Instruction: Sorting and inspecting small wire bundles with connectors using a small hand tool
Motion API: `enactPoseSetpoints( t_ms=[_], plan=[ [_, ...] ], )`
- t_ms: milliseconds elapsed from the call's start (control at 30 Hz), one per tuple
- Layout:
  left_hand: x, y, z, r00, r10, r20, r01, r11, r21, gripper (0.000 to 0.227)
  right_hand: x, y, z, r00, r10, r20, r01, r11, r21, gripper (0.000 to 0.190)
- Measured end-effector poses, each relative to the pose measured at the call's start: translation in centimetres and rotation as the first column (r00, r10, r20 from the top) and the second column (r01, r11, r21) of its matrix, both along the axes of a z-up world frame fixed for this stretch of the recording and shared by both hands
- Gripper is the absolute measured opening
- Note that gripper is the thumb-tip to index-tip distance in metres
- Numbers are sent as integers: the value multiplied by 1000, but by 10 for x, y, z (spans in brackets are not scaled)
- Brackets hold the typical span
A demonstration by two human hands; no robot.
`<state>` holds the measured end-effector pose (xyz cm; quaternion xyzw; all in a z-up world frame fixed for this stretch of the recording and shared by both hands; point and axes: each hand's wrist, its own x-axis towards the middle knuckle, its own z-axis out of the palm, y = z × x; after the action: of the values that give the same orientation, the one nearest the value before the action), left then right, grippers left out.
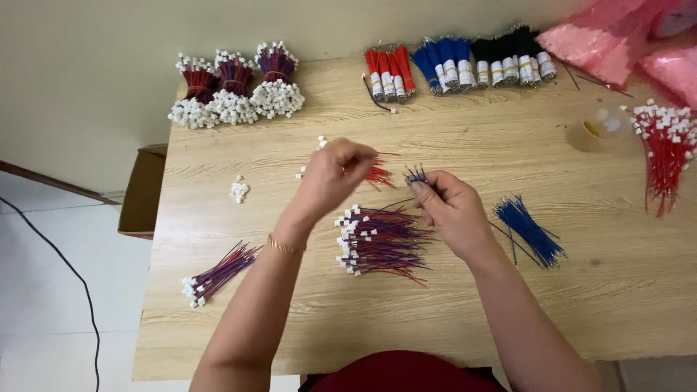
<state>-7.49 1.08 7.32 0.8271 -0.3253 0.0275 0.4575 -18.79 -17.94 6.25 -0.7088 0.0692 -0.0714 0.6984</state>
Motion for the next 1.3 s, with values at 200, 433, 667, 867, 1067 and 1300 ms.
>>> enactPoseSetpoints(
  t_ms=[200,433,667,867,1067,1300],
  plan=[
    [-51,0,-2,935,-170,-313,51,934,-354,17,-6,8,-4,997,58,52,-51,991,-120,13],
    [-72,1,8,922,-183,-341,30,913,-407,15,-27,14,22,995,69,74,-50,971,-235,13],
    [-85,-6,-7,905,-104,-412,-128,858,-498,13,-30,22,25,990,-4,141,28,986,-167,11],
    [-90,-8,-15,876,-120,-468,-167,833,-527,12,-33,26,32,983,-27,180,68,971,-228,13],
    [-86,-7,-34,784,-230,-576,-216,769,-601,18,-36,23,42,979,12,205,99,848,-520,12],
    [-83,-8,-46,685,-359,-634,-282,671,-685,21,-37,28,52,984,35,177,64,849,-524,12]
  ],
)
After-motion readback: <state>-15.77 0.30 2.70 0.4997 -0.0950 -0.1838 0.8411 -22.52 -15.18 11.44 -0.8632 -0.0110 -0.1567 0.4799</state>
